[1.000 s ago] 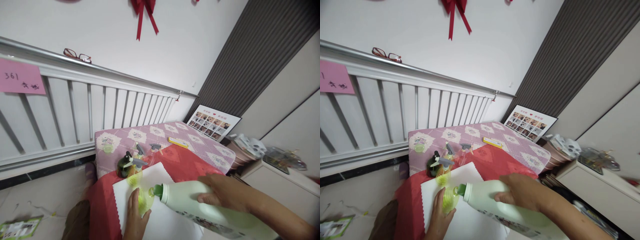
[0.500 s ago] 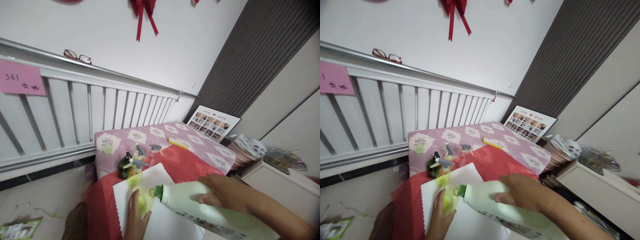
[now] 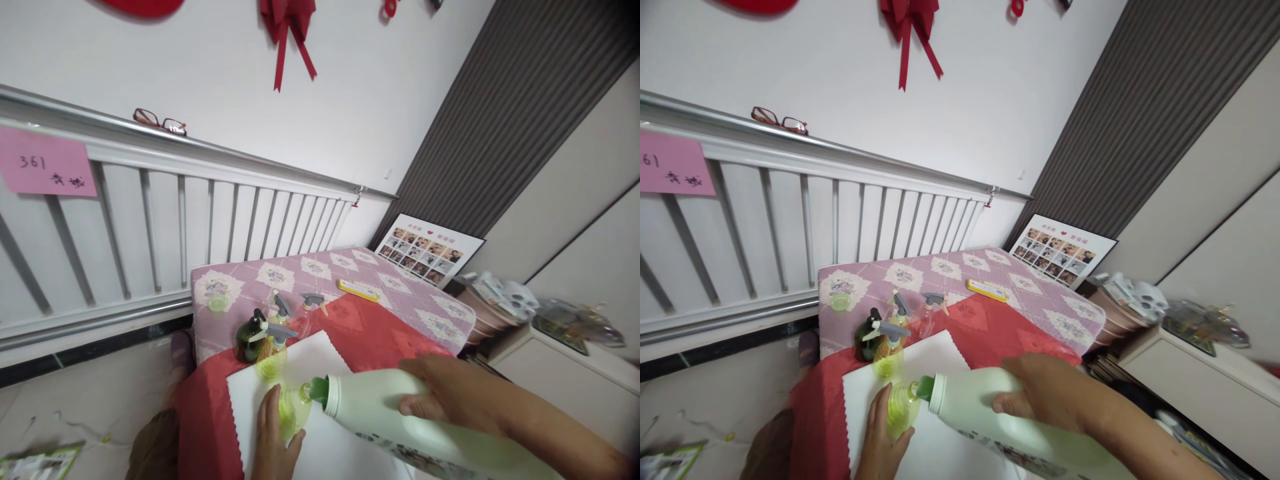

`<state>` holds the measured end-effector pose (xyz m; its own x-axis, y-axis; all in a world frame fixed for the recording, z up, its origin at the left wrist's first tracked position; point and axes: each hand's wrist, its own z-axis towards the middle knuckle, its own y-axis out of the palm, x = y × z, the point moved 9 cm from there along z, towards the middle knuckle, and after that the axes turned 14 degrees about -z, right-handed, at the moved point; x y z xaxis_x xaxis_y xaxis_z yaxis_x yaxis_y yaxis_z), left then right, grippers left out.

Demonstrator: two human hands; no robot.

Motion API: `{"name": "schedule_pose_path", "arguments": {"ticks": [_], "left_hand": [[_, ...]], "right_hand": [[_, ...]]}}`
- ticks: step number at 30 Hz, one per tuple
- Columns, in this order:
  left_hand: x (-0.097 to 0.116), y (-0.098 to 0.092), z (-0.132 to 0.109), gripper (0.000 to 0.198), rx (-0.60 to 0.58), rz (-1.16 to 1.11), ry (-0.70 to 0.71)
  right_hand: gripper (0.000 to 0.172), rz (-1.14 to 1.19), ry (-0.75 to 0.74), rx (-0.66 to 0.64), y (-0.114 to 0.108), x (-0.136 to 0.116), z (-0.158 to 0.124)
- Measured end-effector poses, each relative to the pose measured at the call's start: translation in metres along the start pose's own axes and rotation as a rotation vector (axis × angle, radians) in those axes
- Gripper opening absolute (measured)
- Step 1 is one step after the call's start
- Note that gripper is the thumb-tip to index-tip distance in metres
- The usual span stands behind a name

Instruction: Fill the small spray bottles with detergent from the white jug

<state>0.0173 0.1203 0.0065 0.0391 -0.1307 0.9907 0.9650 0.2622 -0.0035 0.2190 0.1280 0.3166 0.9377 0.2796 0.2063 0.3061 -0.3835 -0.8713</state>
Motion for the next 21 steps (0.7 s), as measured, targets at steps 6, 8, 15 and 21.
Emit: {"name": "schedule_pose_path", "arguments": {"ticks": [6,8,15,21], "left_hand": [[-0.0035,0.0018,-0.0014,0.07,0.0,-0.006,0.01],[-0.0046,0.0021,-0.0012,0.07,-0.003,-0.015,0.008],[-0.0006,0.0025,-0.0009,0.071,-0.025,-0.018,-0.007],[0.0018,-0.001,-0.0011,0.071,0.017,0.0,-0.003]], "right_hand": [[0.039,0.008,0.0,0.0,0.0,-0.0007,-0.0009],[0.04,0.003,0.005,0.0,-0.0001,-0.0005,-0.001],[0.038,0.011,-0.009,0.013,-0.0003,-0.0013,-0.0019],[0.036,0.029,-0.005,0.003,-0.0006,-0.0015,-0.0027]]}}
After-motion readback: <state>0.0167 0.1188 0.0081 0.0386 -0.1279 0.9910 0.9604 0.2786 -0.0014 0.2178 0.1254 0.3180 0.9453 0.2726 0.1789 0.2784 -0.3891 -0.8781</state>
